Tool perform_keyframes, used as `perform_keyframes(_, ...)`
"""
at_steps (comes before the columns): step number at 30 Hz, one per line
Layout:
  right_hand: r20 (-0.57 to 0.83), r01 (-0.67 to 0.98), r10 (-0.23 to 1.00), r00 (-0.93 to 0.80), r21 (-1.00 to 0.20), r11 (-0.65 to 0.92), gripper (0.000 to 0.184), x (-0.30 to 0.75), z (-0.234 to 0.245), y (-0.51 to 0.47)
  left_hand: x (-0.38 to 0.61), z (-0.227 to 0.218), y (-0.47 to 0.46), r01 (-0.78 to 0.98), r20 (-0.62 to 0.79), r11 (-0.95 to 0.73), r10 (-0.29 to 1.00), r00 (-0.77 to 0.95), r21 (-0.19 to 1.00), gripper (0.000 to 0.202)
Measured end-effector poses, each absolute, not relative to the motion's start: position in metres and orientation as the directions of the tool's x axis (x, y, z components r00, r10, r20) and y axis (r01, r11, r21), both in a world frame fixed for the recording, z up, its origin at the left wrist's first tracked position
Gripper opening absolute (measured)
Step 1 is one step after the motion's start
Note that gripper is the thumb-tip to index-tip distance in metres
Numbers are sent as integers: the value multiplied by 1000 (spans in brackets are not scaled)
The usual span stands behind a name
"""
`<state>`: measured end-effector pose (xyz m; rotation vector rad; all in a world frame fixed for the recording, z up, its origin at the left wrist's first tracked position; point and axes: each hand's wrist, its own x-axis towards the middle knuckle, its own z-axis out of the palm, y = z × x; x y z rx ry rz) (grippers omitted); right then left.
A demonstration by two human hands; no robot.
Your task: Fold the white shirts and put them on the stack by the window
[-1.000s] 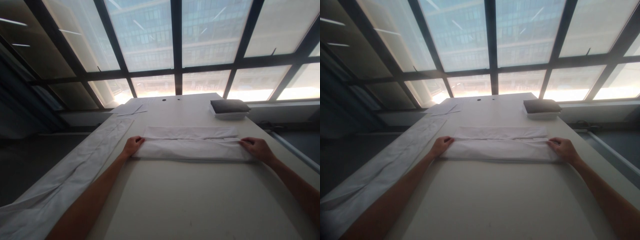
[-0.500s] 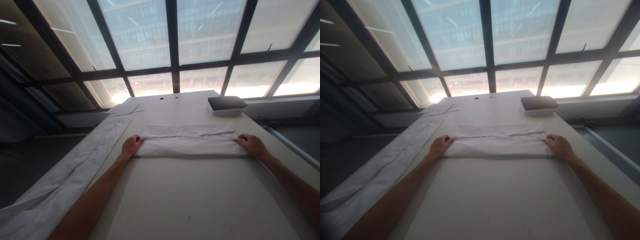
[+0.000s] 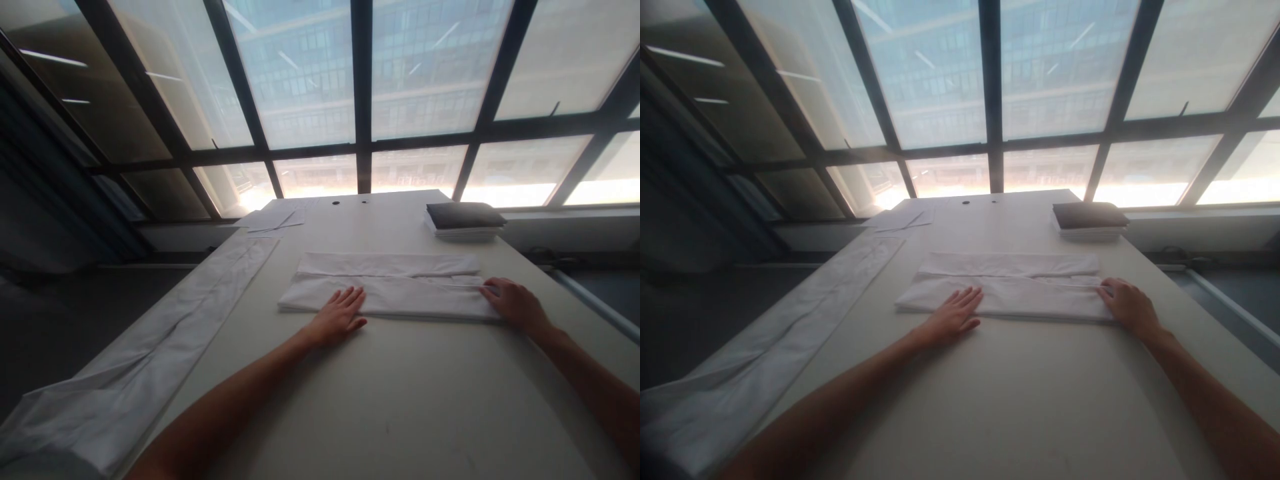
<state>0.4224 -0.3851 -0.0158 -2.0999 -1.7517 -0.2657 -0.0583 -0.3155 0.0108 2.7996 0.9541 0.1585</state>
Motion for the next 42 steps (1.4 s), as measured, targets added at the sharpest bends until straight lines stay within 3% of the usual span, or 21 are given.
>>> perform_keyframes(4,500,990,855,138,-83,-112,40,396,-4,-385,-60,10,-315,609,67,-767,631,773,201,73)
perform_keyframes(7,577,991,816,31,-125,51,43,338,5,-378,-57,9,-319,621,92,-757,647,757,204,74)
perform_keyframes(10,523,941,839,-149,-186,283,46,251,6,-372,-54,9,-323,635,118,-747,661,741,197,70)
perform_keyframes(14,324,854,870,-371,-249,457,59,152,2,-365,-58,9,-325,674,107,-718,694,712,173,60)
perform_keyframes(17,226,856,906,-358,-310,415,68,125,-3,-363,-62,10,-327,693,78,-701,711,699,169,62)
perform_keyframes(24,252,866,906,-341,-290,406,62,131,-7,-364,-36,19,-313,619,235,-756,654,719,212,49)
perform_keyframes(30,232,914,933,-276,-237,330,64,128,-5,-367,-35,9,-283,673,70,-716,693,717,185,53)
perform_keyframes(42,166,938,954,-249,-205,280,67,129,-3,-370,-177,5,-287,947,-2,-323,947,323,-1,66)
